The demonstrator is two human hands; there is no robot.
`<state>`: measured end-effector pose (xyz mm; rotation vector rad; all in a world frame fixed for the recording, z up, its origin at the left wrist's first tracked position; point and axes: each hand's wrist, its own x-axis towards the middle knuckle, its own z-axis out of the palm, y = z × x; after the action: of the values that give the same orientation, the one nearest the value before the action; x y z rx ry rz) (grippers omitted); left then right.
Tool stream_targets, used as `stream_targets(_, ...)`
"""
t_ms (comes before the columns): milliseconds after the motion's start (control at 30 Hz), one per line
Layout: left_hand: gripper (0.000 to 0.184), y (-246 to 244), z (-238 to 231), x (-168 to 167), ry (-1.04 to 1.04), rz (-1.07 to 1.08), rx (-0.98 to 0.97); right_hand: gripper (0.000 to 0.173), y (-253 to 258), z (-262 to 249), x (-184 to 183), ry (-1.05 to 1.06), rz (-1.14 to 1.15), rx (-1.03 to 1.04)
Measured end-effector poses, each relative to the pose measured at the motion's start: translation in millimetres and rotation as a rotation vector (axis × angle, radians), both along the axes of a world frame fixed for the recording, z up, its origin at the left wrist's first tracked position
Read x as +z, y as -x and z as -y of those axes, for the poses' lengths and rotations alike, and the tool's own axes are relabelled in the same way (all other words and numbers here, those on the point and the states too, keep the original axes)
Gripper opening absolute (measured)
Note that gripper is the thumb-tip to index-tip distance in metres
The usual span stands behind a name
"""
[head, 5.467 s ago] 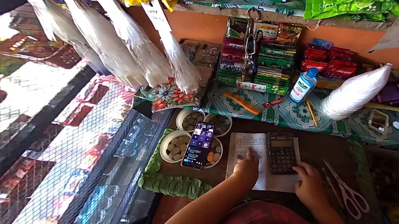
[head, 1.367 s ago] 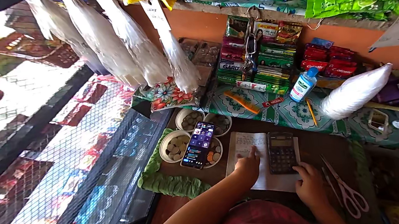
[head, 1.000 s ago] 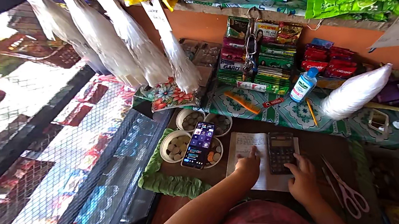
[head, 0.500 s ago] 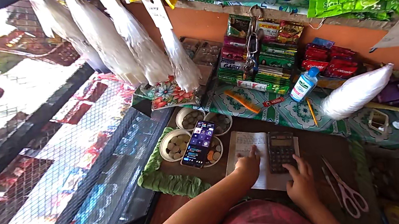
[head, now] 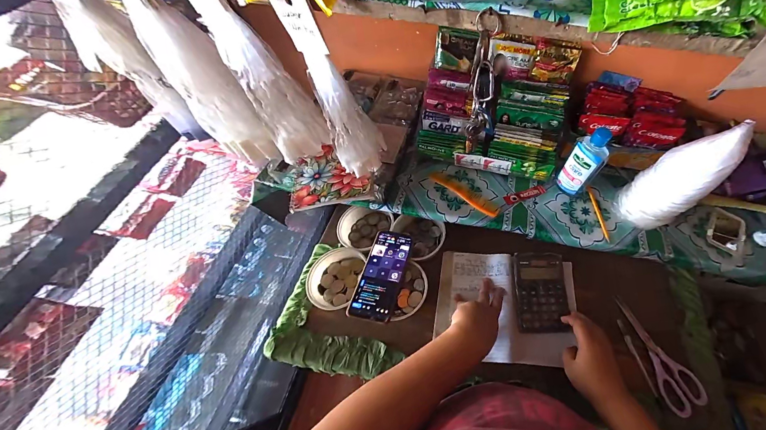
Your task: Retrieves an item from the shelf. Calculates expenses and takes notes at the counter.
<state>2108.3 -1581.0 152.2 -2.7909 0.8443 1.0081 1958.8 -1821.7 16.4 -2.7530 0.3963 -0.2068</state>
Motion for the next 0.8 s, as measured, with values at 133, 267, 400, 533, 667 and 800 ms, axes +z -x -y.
stream_targets(133,0.095,-0.9,-0.1,0.5,-0.014,-0.007,-0.022,0.060,0.8,0.7,-3.2,0.016,-0.016,0.003)
stream_targets(267,0.096,-1.6,0.2,1.1,-0.025,-0.016,-0.028,0.062,1.8,0.4,-1.5,0.012,-0.047,0.001)
stream_targets(400,0.095,-1.6,-0.1,3.1,-0.030,-0.015,-0.033,0.065,1.7,0.8,-1.9,-0.007,-0.014,0.000)
stream_targets(533,0.095,-1.5,0.2,3.1,-0.035,-0.013,-0.042,0.064,1.6,0.7,-5.6,0.014,-0.011,-0.004)
stream_targets(667,0.094,-1.9,0.9,3.2,-0.042,-0.023,-0.037,0.066,1.7,1.0,-7.3,0.031,-0.028,-0.007)
stream_targets(800,0.094,-0.9,-0.7,3.6,-0.018,-0.017,-0.021,0.067,1.8,0.7,-5.2,0.018,-0.011,-0.005)
